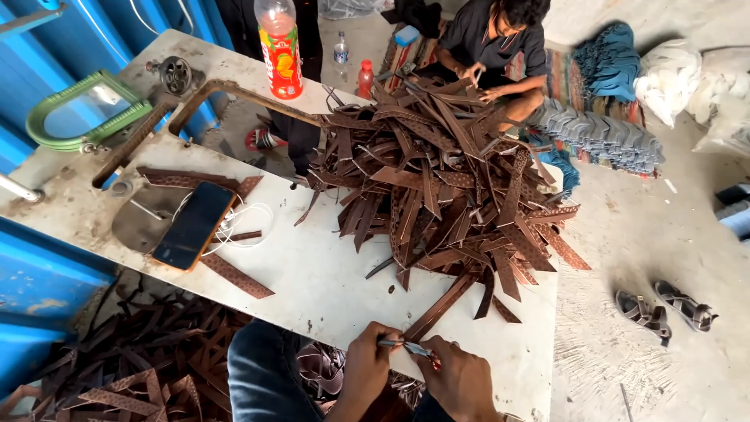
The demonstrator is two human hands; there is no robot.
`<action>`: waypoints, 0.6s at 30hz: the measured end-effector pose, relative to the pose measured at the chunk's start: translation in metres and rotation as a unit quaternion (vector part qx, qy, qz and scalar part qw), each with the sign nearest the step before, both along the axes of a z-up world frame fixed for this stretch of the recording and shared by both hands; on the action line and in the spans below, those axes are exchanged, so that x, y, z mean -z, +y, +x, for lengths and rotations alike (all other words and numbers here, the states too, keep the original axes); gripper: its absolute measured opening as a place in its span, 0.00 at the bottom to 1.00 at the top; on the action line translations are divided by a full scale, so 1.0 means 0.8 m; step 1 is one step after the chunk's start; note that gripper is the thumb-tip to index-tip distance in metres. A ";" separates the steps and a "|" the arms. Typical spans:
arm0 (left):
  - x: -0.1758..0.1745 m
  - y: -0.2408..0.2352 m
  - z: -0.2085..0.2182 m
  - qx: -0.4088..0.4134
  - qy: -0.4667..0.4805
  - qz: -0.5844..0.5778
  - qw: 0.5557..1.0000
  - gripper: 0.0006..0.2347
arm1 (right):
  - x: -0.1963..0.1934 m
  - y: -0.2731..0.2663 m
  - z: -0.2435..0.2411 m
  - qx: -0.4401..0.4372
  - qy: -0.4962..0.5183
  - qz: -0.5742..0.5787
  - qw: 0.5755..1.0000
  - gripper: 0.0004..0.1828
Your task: The person sorts, inspects, and trims embossed leather straps on a workbench.
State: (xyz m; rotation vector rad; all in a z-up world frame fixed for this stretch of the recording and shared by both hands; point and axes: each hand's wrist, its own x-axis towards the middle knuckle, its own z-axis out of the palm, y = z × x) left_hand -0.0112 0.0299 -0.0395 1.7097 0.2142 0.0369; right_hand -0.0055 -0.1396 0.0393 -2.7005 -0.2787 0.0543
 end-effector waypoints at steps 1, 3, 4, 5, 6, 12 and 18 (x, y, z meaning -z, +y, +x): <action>0.000 0.000 -0.001 0.001 0.001 0.000 1.000 0.05 | 0.000 -0.001 -0.001 0.001 0.001 0.000 1.000 0.15; 0.000 0.000 0.000 -0.002 -0.009 -0.015 1.000 0.05 | 0.000 -0.005 -0.002 0.004 0.012 -0.001 1.000 0.14; -0.002 0.000 0.000 -0.002 -0.009 -0.016 1.000 0.05 | 0.000 -0.004 0.000 0.004 0.012 -0.002 1.000 0.14; -0.004 0.000 -0.001 -0.001 -0.004 -0.007 1.000 0.05 | 0.001 -0.005 0.000 0.005 0.007 0.012 1.000 0.14; -0.006 -0.001 -0.003 0.000 0.001 0.002 1.000 0.05 | 0.001 -0.006 -0.001 0.005 0.002 0.027 1.000 0.14; -0.005 0.005 0.003 0.014 0.075 0.041 0.996 0.06 | 0.000 0.005 0.003 -0.002 0.021 0.006 1.000 0.12; 0.031 0.015 -0.001 -0.007 0.102 -0.249 0.963 0.09 | 0.026 -0.001 -0.020 0.045 -0.034 0.084 0.995 0.26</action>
